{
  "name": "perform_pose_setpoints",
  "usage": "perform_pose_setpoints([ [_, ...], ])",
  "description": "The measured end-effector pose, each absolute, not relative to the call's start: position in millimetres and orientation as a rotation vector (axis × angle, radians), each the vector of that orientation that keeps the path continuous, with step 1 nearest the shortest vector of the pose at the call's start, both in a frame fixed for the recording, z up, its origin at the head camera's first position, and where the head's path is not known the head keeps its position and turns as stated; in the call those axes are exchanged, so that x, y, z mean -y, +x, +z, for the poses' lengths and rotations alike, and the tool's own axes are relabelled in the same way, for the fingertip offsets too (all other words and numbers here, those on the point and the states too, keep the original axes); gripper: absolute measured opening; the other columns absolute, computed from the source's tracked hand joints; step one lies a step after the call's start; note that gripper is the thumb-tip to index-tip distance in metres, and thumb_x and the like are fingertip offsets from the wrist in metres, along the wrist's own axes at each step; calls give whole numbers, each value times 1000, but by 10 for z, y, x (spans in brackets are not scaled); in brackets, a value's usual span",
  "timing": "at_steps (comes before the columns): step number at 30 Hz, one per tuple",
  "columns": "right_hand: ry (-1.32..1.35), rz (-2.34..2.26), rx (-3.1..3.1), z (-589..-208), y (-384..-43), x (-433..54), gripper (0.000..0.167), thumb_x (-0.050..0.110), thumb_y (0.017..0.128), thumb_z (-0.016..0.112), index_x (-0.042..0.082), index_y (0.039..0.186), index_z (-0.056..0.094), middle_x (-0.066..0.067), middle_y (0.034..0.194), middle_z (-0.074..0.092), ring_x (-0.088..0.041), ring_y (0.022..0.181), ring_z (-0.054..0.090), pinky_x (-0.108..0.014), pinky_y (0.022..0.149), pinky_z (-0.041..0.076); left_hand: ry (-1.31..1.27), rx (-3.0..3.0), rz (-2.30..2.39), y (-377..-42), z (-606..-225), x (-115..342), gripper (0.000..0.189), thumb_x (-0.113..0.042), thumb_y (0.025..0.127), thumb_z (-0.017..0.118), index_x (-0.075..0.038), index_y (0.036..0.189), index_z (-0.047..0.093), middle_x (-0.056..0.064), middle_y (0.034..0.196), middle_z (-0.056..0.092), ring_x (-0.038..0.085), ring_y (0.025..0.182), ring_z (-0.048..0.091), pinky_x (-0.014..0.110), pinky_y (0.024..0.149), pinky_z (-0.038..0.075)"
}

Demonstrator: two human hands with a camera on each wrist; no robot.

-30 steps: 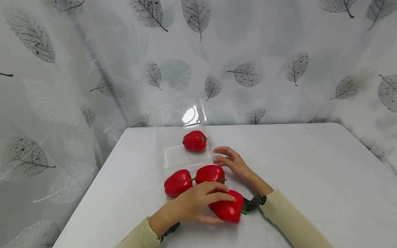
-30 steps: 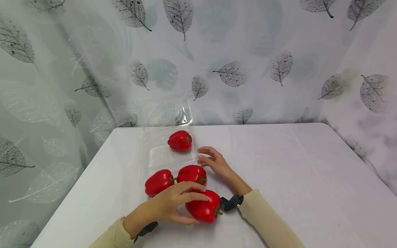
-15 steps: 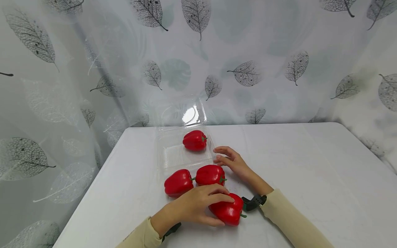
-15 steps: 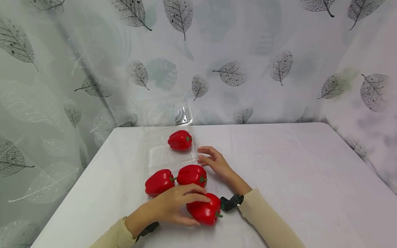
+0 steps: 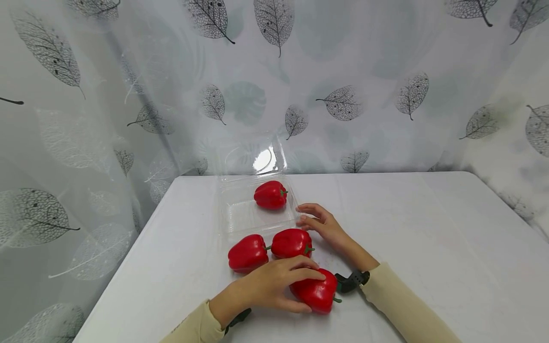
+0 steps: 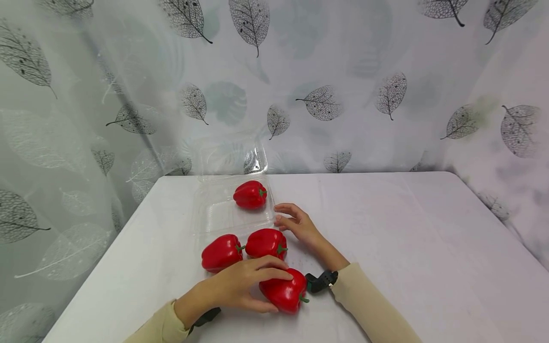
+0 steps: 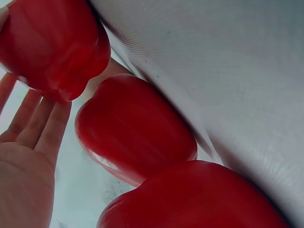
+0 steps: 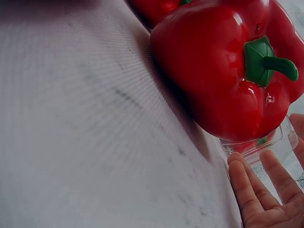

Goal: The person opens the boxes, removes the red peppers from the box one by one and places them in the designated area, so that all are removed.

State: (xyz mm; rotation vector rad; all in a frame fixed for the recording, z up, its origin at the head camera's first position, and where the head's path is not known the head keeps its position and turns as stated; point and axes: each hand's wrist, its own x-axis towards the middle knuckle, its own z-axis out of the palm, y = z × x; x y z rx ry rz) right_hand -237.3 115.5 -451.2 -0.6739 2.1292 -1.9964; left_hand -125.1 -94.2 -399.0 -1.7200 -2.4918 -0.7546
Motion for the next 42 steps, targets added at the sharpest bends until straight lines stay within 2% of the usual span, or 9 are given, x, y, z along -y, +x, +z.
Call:
perform_pose_setpoints([
  [13,-665,-1990,-2141,-4531,-2384,-1154,42,14,98,57,3,137,46,-27,139,48,-38,107,65,-34,86,57,-1672,2484,-728,-1258,-4016,936,63,-38,79,80,-22,134,53,-2,130,54,7,121,51,14,95,45],
  [27,-687,-2003,-2131,-4531,-2381,-1159,41,12,98,56,2,137,46,-27,139,48,-35,105,66,-33,86,57,-1663,2474,-775,-1261,-4013,940,62,-35,78,82,-21,132,55,-2,128,55,6,118,52,13,95,44],
  [42,-695,-1999,-2135,-4543,-2391,-1160,42,13,98,56,1,137,46,-28,139,48,-36,105,66,-33,86,57,-1713,2481,-749,-1257,-4001,945,68,-34,77,81,-23,136,51,-2,134,52,8,124,48,16,95,46],
])
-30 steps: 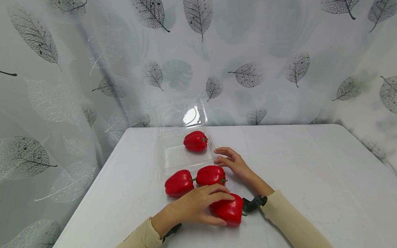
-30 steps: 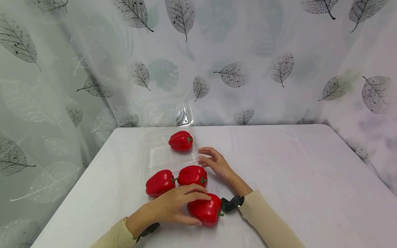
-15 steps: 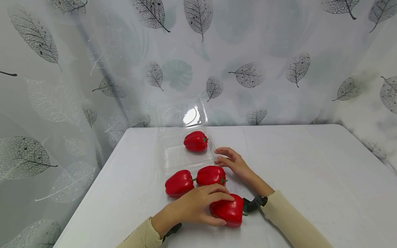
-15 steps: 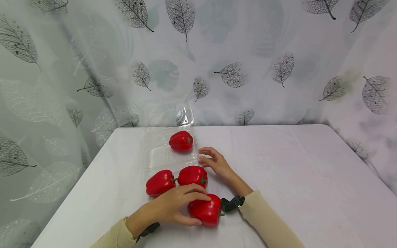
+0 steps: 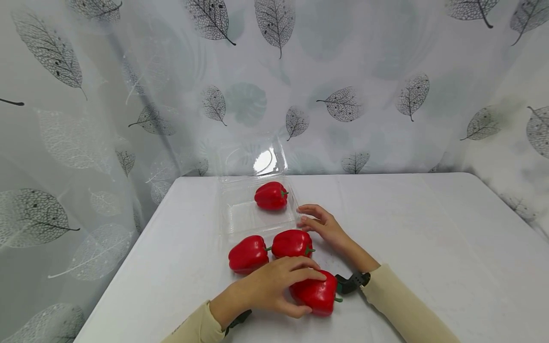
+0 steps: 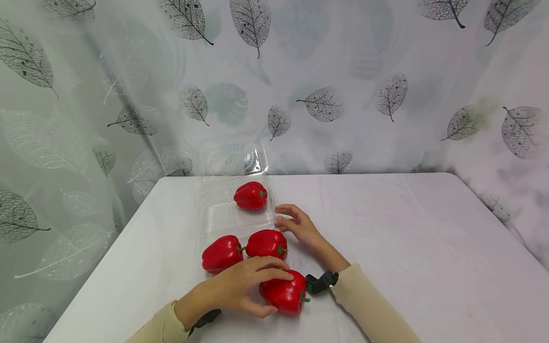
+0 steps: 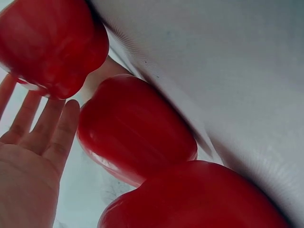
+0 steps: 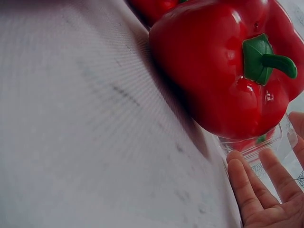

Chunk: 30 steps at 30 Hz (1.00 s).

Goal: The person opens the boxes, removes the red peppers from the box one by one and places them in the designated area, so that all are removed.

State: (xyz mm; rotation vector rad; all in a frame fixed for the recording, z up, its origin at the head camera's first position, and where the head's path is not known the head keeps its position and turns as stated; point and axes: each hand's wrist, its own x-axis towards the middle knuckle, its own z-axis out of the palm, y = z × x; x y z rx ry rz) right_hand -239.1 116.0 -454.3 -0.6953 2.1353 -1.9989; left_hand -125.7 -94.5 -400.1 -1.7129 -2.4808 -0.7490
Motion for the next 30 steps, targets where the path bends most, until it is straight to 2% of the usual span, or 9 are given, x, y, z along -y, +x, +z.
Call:
perform_pose_setpoints([
  [16,-707,-2002,-2132,-4529,-2371,-1149,42,11,98,56,1,137,45,-29,140,47,-36,106,66,-35,86,57,-1711,2491,-743,-1242,-4001,963,64,-38,80,78,-25,137,50,-3,135,52,7,124,47,16,96,46],
  [30,-697,-2003,-2123,-4551,-2387,-1164,42,12,99,56,2,138,45,-28,140,47,-36,106,66,-35,87,56,-1711,2442,-770,-1235,-3980,948,60,-33,80,79,-22,133,55,-2,132,55,6,124,48,17,98,45],
])
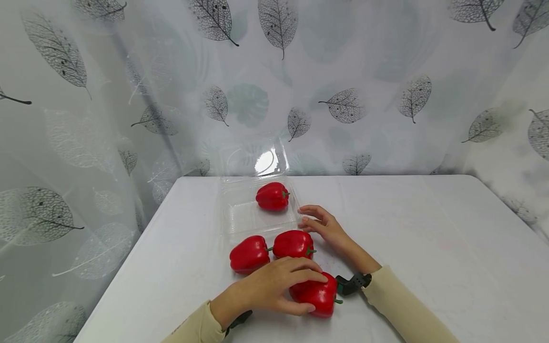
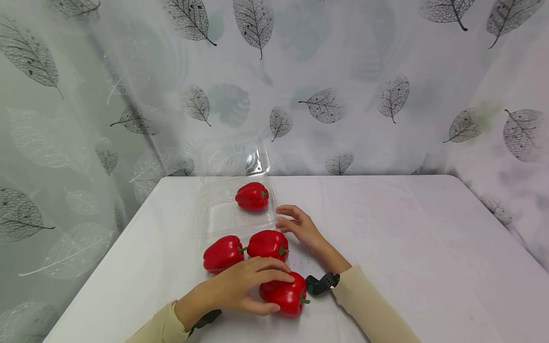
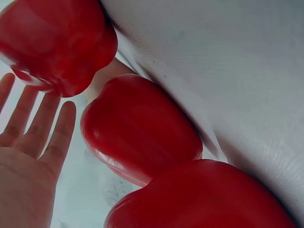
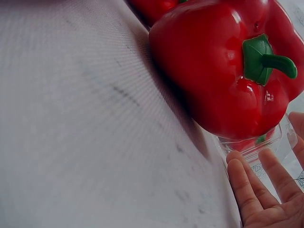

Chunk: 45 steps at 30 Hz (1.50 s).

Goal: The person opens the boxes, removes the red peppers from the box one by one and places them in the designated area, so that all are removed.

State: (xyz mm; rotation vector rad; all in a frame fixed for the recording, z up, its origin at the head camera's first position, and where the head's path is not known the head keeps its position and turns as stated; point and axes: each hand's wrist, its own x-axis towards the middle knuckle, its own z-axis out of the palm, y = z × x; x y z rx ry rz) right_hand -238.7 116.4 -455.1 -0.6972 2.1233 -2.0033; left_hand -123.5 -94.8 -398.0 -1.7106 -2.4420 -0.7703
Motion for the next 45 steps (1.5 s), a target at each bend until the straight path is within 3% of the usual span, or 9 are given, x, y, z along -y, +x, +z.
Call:
perform_pose_setpoints([
  [31,-669,-1975,-2159,-4553,-2388,-1158,42,17,98,57,4,137,47,-26,139,49,-38,107,65,-34,86,56,-1673,2339,-767,-1215,-3863,962,53,-29,76,83,-20,123,61,-3,126,59,6,119,52,18,98,46],
  [45,-657,-1967,-2163,-4554,-2382,-1163,43,18,98,57,5,138,46,-25,140,48,-38,108,64,-33,87,56,-1701,2219,-647,-1227,-3778,991,49,-34,81,78,-20,125,60,-3,125,61,7,117,54,19,99,45],
])
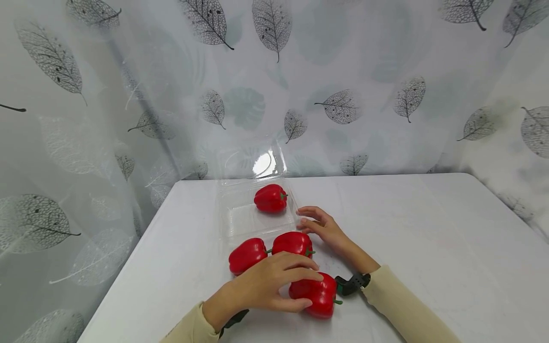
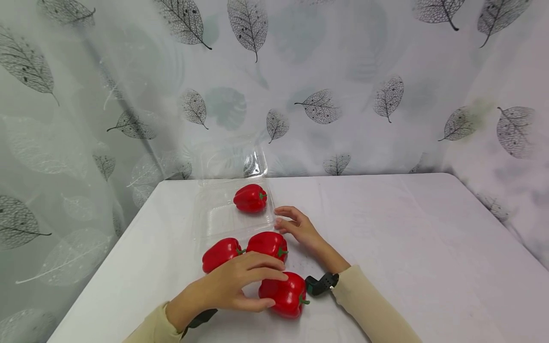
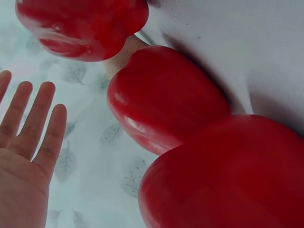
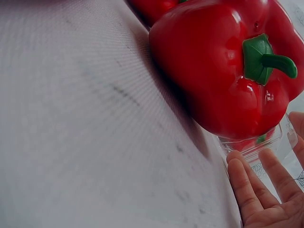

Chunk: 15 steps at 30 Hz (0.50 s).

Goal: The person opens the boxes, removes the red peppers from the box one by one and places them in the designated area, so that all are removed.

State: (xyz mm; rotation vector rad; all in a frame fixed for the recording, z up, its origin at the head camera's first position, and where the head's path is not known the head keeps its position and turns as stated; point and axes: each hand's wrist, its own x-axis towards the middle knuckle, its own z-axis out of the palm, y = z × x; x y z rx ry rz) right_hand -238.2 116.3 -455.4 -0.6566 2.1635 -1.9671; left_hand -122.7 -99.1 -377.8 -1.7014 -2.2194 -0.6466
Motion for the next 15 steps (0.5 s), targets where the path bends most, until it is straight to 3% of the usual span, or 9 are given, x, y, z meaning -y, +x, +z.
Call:
perform_pose_setpoints([
  [15,-653,-1978,-2165,-4549,-2374,-1158,42,16,98,58,4,137,46,-25,139,49,-38,107,65,-34,87,56,-1701,2136,-593,-1280,-3628,1061,45,-31,80,78,-17,120,64,-1,122,62,8,115,57,19,98,46],
])
